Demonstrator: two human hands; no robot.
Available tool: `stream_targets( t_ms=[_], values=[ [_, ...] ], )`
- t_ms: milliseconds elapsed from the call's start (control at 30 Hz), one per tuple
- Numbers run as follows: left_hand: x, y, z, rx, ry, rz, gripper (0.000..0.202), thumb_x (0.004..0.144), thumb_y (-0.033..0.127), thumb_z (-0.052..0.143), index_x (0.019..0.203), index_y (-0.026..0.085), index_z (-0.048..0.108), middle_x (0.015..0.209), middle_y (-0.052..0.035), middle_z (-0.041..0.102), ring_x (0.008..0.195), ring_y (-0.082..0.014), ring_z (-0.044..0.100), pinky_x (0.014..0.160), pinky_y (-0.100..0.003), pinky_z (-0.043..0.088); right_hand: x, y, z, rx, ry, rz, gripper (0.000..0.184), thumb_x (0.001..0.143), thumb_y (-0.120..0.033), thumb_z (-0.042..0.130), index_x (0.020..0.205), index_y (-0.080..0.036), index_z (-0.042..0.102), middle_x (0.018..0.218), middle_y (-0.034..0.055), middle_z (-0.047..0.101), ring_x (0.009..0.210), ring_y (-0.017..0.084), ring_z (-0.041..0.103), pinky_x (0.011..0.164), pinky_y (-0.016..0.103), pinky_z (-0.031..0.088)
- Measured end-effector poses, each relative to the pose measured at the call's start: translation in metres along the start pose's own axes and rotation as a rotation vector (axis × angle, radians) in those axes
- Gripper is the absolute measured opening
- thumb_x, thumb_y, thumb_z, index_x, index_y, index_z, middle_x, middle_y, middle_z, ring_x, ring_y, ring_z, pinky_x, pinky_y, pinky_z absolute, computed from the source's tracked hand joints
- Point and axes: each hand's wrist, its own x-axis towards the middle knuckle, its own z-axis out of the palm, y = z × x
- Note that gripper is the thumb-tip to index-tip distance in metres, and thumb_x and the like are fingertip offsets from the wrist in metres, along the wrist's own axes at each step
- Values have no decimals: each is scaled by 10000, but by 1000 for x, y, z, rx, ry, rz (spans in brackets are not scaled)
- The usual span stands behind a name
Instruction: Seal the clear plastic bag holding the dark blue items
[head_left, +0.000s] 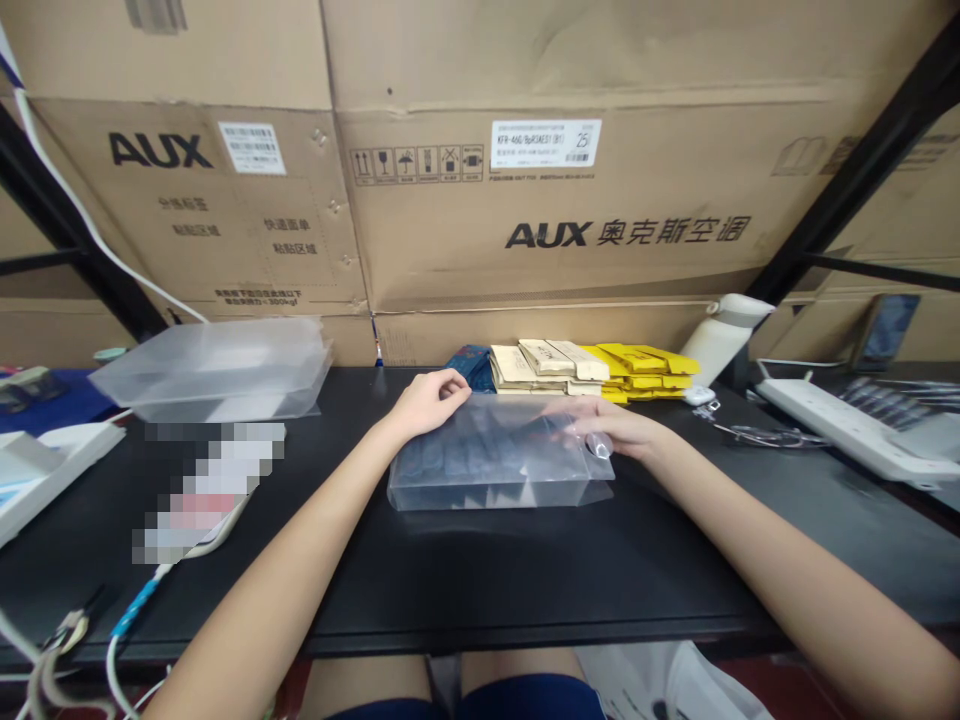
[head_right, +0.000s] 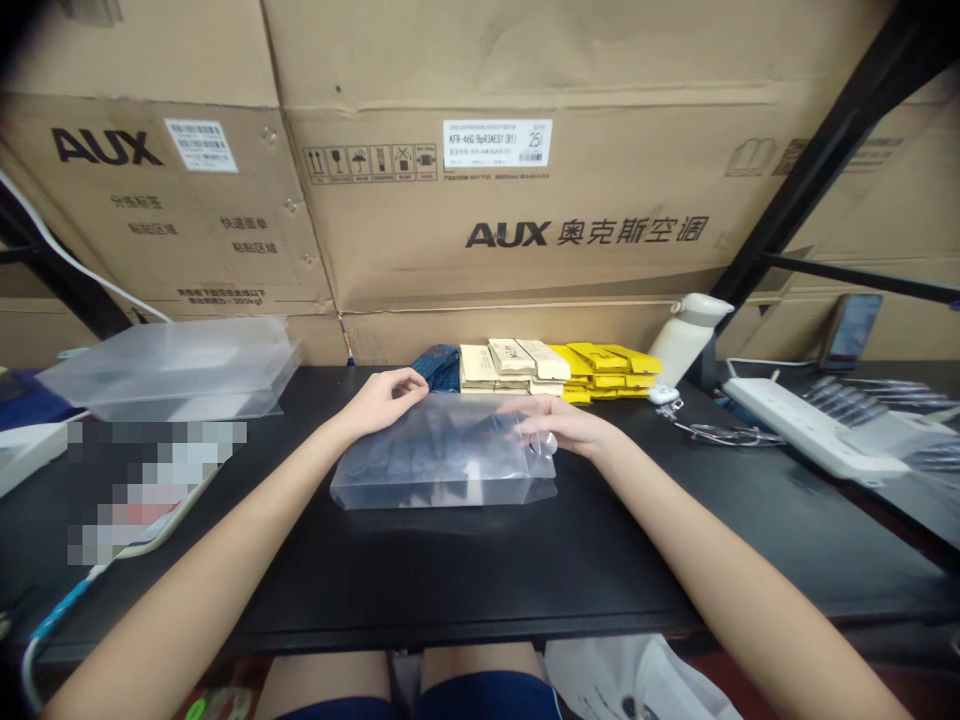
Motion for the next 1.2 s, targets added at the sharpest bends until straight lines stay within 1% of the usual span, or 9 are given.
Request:
stream_targets(
  t_ms=[167, 300, 567, 667, 767, 900, 1000, 1100, 1200],
  values=[
    [0, 1, 0, 11, -3, 2, 188, 815, 318, 525, 841, 188, 658, 826, -35, 715, 773, -173, 658, 763, -280, 491, 0, 0, 2, -18, 33, 13, 451, 572, -242, 806, 1005, -176, 695, 958, 50, 717, 751, 145, 677, 649, 233, 548],
    [-1, 1, 0, 19, -5, 0, 185, 817, 311, 519, 842, 189, 656, 825, -35, 716, 774, -174, 660, 761, -281, 491, -1, -1, 5, -24, 23, -13, 457, 567, -266, 809, 1003, -182, 701, 977, 44, 712, 745, 133, 669, 679, 240, 549],
    [-2, 4, 0, 29, -8, 6, 186, 823, 312, 512, 842, 193, 652, 847, -36, 719, 799, -177, 664, 766, -280, 492, 1, -1, 8, -170, 21, -52, 477, 606, -288, 790, 1062, -196, 685, 1167, 64, 649, 819, 151, 636, 685, 266, 547],
    [-2, 3, 1, 33, -7, 11, 185, 824, 314, 511, 839, 195, 653, 846, -34, 720, 797, -177, 665, 764, -281, 492, 1, 0, 9, -203, 32, -70, 478, 599, -295, 795, 1055, -199, 687, 1199, 68, 632, 905, 186, 628, 723, 288, 543],
    [-1, 1, 1, 30, -7, 21, 182, 824, 306, 510, 836, 192, 651, 839, -34, 719, 792, -177, 666, 758, -278, 490, 2, 1, 11, -268, 41, -92, 488, 597, -313, 797, 1058, -199, 683, 1191, 68, 633, 1018, 233, 598, 785, 320, 528],
    [-2, 2, 1, 27, -5, 37, 175, 824, 297, 511, 830, 188, 649, 835, -36, 717, 792, -178, 664, 751, -273, 487, 4, 2, 12, -403, 36, -129, 478, 616, -329, 788, 1063, -201, 675, 1171, 67, 638, 1097, 264, 563, 873, 370, 496],
    [-2, 3, 1, 32, -5, 40, 173, 826, 295, 510, 830, 188, 646, 826, -34, 715, 781, -175, 663, 736, -268, 486, 6, 3, 13, -491, 25, -181, 431, 635, -327, 771, 1040, -208, 686, 1150, 62, 647, 1103, 268, 561, 947, 403, 454],
    [-2, 3, 1, 32, -5, 42, 174, 830, 296, 507, 834, 188, 644, 828, -33, 714, 779, -173, 662, 732, -265, 485, 6, 3, 12, -550, 20, -212, 394, 648, -307, 747, 1027, -212, 689, 1124, 56, 654, 1085, 267, 570, 978, 414, 430],
    [-2, 3, 1, 32, -8, 44, 170, 829, 292, 511, 836, 185, 643, 838, -36, 716, 791, -173, 664, 741, -265, 485, 6, 5, 10, -548, 67, -213, 432, 612, -240, 723, 1041, -213, 677, 1136, 53, 651, 1098, 283, 561, 975, 423, 429]
  ],
)
